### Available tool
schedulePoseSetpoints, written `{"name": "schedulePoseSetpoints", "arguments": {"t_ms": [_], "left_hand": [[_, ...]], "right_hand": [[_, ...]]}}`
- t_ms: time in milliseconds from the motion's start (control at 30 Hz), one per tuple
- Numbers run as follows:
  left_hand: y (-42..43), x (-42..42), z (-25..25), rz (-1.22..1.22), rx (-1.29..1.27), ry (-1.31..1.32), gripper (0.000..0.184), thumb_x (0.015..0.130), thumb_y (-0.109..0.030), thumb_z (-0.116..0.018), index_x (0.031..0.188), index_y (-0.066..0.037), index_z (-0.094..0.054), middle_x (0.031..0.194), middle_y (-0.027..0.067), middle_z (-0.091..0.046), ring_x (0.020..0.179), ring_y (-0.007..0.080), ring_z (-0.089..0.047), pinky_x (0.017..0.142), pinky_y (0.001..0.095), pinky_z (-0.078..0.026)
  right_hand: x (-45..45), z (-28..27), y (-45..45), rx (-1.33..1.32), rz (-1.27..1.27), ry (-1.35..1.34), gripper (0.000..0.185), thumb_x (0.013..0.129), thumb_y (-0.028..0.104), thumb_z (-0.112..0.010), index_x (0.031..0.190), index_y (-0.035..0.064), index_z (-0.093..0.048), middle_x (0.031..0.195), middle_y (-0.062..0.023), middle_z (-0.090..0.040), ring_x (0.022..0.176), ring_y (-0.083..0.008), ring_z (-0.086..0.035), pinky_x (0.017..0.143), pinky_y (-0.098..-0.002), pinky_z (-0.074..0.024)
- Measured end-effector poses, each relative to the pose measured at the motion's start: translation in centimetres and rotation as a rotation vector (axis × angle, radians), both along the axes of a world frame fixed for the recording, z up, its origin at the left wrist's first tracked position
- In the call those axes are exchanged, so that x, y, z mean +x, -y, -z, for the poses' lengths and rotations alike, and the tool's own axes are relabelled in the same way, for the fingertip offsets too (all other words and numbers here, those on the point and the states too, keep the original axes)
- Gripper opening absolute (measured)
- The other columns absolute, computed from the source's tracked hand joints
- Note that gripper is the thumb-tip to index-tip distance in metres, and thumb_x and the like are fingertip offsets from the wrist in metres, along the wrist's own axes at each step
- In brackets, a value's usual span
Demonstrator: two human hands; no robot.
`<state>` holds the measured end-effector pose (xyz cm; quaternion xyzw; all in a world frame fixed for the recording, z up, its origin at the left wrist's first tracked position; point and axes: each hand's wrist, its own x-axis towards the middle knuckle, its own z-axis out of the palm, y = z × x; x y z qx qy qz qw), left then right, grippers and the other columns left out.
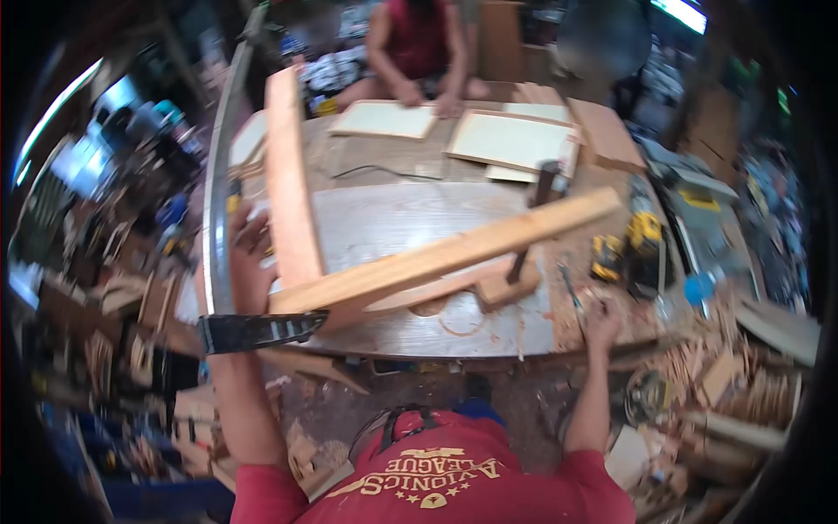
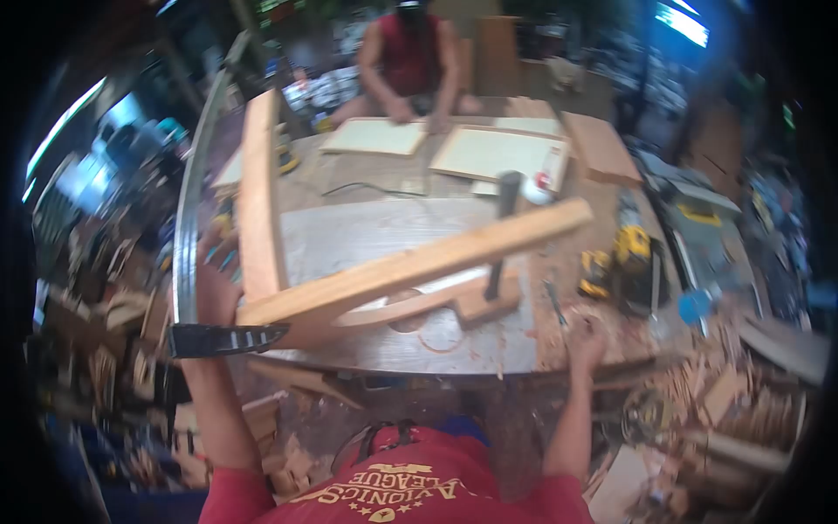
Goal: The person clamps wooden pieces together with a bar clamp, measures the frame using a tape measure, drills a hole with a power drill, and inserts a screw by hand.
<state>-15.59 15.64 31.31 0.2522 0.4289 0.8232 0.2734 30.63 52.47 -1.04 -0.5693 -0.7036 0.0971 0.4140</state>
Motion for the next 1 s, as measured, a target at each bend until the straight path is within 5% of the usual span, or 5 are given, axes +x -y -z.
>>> {"name": "schedulePoseSetpoints", "arguments": {"t_ms": [67, 200, 300, 533, 1000], "left_hand": [[0.2, 0.6, -0.5, -0.098, -0.082, 0.027, 0.068, 0.097, -0.051, -0.054, 0.143, -0.003, -0.045, 0.131, 0.018, -0.054, 0.121, 0.0315, -0.052, 0.098, 0.0566, -0.049], [-1.2, 4.6, -3.1, -0.195, -0.231, 0.01, 0.052, 0.099, -0.028, -0.061, 0.141, -0.002, -0.044, 0.134, 0.0167, -0.053, 0.122, 0.0273, -0.055, 0.097, 0.0487, -0.052], [-0.9, 4.3, -3.4, -0.171, -0.329, -0.072, 0.061, 0.099, -0.03, -0.057, 0.146, 0.005, -0.038, 0.143, 0.022, -0.047, 0.131, 0.0336, -0.05, 0.109, 0.0504, -0.041], [-1.9, 5.2, -3.9, -0.293, -0.46, -0.132, 0.072, 0.09, -0.026, -0.067, 0.146, 0.008, -0.038, 0.143, 0.025, -0.047, 0.134, 0.0365, -0.048, 0.115, 0.0473, -0.035], [-3.1, 4.2, -4.5, -0.252, -0.626, -0.089, 0.09, 0.082, -0.033, -0.073, 0.149, 0.01, -0.031, 0.143, 0.0243, -0.046, 0.134, 0.0307, -0.048, 0.116, 0.0421, -0.032]], "right_hand": [[0.3, -0.2, -2.6, 0.222, -0.123, -0.048, 0.024, 0.093, 0.019, -0.06, 0.094, -0.0025, -0.071, 0.094, -0.0202, -0.071, 0.091, -0.0365, -0.066, 0.084, -0.0436, -0.0509], [-0.5, -1.7, -5.4, 0.088, -0.26, 0.119, 0.027, 0.092, 0.026, -0.064, 0.098, 0.003, -0.076, 0.092, -0.0167, -0.073, 0.088, -0.0348, -0.066, 0.082, -0.0432, -0.0514], [-1.3, -2.3, -6.2, 0.113, -0.216, 0.324, 0.036, 0.094, 0.036, -0.066, 0.108, 0.005, -0.077, 0.096, -0.0153, -0.076, 0.085, -0.0299, -0.071, 0.078, -0.0406, -0.0548], [-1.3, -2.5, -8.4, 0.119, -0.197, 0.365, 0.035, 0.092, 0.034, -0.068, 0.108, 0.0047, -0.076, 0.095, -0.0147, -0.075, 0.084, -0.029, -0.071, 0.077, -0.0397, -0.0553], [-4.5, -4.5, -12.0, 0.112, -0.265, 0.344, 0.033, 0.088, 0.031, -0.072, 0.107, 0.0041, -0.075, 0.095, -0.0136, -0.075, 0.083, -0.0273, -0.072, 0.075, -0.0379, -0.0562]]}}
